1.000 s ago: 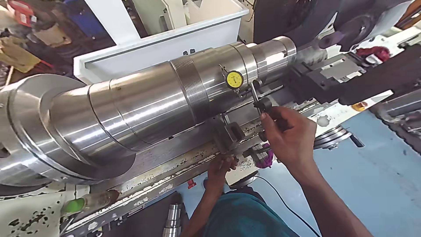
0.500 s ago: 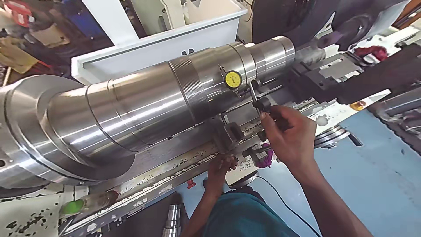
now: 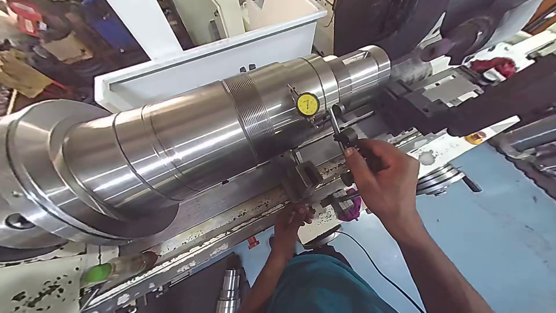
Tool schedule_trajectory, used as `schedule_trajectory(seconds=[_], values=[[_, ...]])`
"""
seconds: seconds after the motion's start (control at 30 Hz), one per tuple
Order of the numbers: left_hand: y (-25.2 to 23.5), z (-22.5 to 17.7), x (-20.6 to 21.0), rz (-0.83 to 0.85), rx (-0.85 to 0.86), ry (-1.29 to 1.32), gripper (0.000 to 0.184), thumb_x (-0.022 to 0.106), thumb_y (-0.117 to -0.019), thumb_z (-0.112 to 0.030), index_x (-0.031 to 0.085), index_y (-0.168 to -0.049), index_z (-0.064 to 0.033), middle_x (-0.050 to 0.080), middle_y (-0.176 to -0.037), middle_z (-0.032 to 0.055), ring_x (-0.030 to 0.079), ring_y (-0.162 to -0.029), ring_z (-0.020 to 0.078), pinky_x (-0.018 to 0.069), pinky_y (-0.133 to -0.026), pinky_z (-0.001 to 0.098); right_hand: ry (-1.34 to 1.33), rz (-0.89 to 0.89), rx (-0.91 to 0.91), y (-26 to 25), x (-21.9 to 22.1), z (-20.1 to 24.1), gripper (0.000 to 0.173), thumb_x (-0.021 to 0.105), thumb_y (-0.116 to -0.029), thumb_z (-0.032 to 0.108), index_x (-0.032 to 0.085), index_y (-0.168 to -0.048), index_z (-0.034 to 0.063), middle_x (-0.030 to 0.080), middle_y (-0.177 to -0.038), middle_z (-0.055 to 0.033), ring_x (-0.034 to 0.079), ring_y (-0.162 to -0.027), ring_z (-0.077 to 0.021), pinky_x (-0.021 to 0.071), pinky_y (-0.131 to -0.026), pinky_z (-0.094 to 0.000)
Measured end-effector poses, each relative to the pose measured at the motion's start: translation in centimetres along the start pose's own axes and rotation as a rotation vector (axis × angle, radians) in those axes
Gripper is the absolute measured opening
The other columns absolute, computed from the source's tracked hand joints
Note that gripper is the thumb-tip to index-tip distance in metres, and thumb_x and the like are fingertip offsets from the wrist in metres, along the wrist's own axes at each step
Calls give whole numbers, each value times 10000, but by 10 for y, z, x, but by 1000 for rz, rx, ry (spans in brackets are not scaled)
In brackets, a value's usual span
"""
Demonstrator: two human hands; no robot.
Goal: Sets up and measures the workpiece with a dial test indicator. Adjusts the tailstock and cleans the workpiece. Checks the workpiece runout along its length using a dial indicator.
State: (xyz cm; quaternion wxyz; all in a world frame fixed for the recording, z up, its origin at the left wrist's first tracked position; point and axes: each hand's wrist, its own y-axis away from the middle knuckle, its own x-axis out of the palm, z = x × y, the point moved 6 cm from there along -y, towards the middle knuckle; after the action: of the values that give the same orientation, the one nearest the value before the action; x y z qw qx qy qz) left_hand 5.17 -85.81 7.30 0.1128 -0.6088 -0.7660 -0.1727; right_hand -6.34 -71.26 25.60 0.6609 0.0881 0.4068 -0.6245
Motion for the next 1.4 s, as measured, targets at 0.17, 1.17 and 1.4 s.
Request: schedule_trajectory(seconds=[0.17,1.17,1.4], values=[[-1,0,1,0,3,13,238,471,-1065,-110,654,-1071,42,732,-929,111,709,-835,178,599,-767,314,-18,3,-5,0,0,0,289,608,-1015,307,722,-1127,67,665,-808,-7,573,-576,-46,483,-493,-217],[-1,3,7,-9,-41,-30,211,485,-1057,-105,641,-1092,34,727,-918,79,709,-831,161,604,-777,310,-128,-73,-126,8,-14,-9,312,609,-1008,225,684,-1205,-4,676,-896,-32,592,-655,-24,513,-558,-186],[-4,16,16,33,-26,-51,222,502,-1050,-132,664,-1081,16,738,-890,75,715,-812,165,606,-759,314,-165,-206,-210,27,-38,-36,322,630,-972,146,672,-1208,-68,676,-874,-66,603,-646,-49,543,-558,-208]])
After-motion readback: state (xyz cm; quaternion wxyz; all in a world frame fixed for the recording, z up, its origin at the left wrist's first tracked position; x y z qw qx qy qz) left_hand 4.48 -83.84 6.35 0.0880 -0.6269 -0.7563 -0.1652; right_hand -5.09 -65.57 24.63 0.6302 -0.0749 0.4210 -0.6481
